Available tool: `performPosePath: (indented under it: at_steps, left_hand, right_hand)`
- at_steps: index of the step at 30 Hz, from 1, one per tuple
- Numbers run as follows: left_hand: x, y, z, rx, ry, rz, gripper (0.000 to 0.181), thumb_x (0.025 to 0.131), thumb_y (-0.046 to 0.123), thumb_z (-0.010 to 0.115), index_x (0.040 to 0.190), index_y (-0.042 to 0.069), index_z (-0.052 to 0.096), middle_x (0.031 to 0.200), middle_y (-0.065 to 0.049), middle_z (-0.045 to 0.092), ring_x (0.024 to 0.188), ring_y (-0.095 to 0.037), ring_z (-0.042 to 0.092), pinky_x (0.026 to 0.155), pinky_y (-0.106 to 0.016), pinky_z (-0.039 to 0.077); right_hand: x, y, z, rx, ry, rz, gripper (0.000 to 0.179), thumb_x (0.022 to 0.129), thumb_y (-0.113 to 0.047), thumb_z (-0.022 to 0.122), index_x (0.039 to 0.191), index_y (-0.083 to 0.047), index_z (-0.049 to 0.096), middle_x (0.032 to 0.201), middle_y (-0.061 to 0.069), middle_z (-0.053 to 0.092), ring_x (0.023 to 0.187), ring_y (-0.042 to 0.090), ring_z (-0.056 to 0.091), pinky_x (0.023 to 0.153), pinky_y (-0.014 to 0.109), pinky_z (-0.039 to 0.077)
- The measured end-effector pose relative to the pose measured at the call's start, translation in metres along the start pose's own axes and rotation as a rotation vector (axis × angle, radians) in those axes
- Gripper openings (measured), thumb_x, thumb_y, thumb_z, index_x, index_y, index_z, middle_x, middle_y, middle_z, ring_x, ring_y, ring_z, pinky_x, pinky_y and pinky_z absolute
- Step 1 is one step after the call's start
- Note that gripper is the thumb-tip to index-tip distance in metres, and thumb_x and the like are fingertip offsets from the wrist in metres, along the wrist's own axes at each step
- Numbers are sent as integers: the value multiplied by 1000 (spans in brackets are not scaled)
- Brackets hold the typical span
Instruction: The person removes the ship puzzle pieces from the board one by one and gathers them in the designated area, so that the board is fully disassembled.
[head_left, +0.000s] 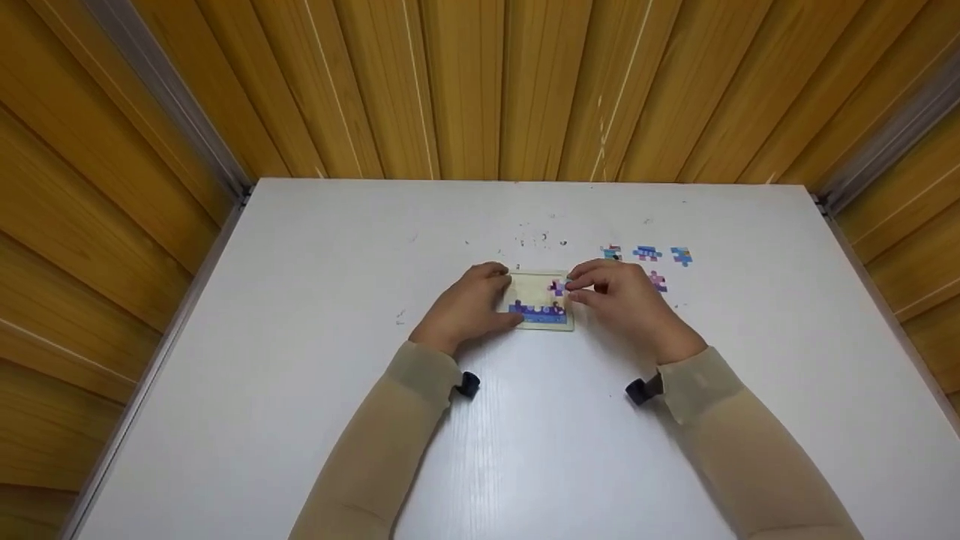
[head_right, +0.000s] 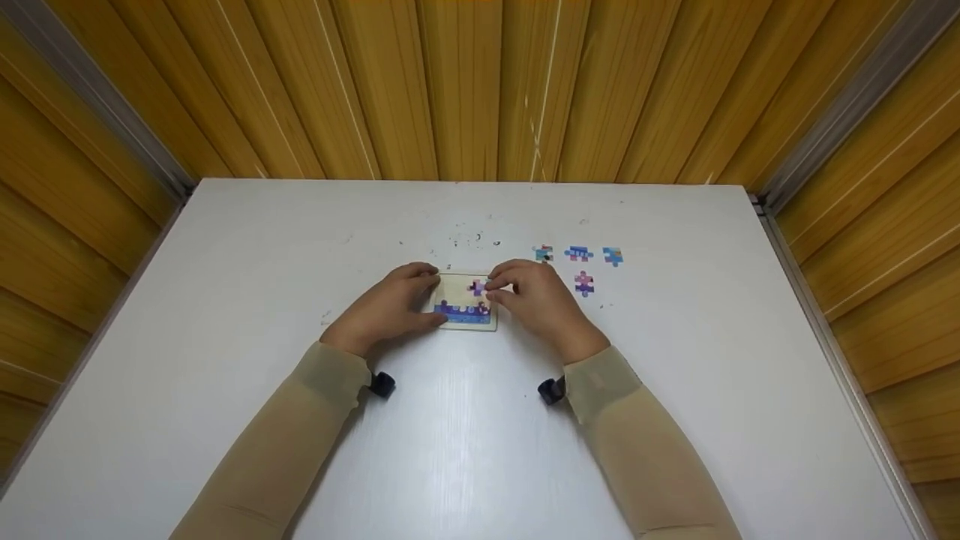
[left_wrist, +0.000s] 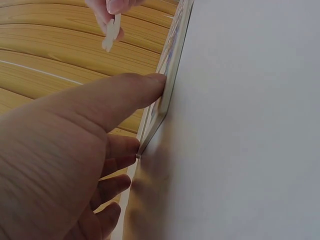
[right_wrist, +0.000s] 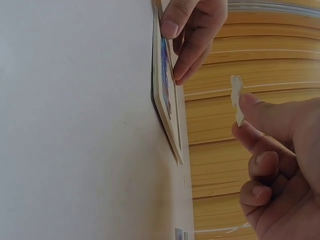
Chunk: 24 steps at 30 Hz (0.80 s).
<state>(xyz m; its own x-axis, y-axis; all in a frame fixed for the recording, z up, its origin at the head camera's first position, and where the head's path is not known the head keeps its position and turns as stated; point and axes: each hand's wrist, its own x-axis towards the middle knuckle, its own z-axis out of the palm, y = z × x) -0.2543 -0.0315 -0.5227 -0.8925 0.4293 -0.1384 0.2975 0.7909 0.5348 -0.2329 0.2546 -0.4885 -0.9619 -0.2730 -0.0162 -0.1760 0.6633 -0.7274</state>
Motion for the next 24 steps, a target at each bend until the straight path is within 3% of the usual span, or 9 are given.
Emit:
performPosePath:
  at_steps: [3,9,18,20,24]
  left_hand:
    - [1,2,2,-4,-3,-4,84,100,49,85,167,9,56,180,-4,45,171,-27,39,142,-42,35]
    - [2,2,2,-16,5,-9,84,100,49,86,168,10,55,181,-3,44,172,-26,39,141,-42,35]
    - [1,0,-1,-3,5,20,83,100,46,86,166,6,57,178,-6,46,170,-27,41,141,-41,36]
    - [1,-1,0,-3,3,13,83,100,47,86,166,7,56,179,-5,46,171,-27,40,141,-41,36]
    - [0,-1,0,-3,2,0,83,100,48,85,167,8,56,180,-5,45,172,-27,39,142,-41,35]
  right_hand:
    - [-4,3,-3,-14,4,-16,15,105,-15,83,118,-17,90,141,3,77,138,30,70,115,42,62]
    - [-12,12,-15,-35,34,-67,14,103,-10,83,116,-13,90,136,8,79,131,32,72,94,5,51]
    - [-23,31,-37,-83,87,-70,13,103,-7,83,114,-9,89,135,11,80,128,32,72,87,1,47]
    - [-26,35,-43,-80,120,-81,12,102,-6,83,112,-8,89,135,12,80,126,26,72,86,1,47]
    - [-33,43,-56,-47,196,-90,9,101,-7,85,109,-6,89,136,13,81,117,0,68,82,2,49]
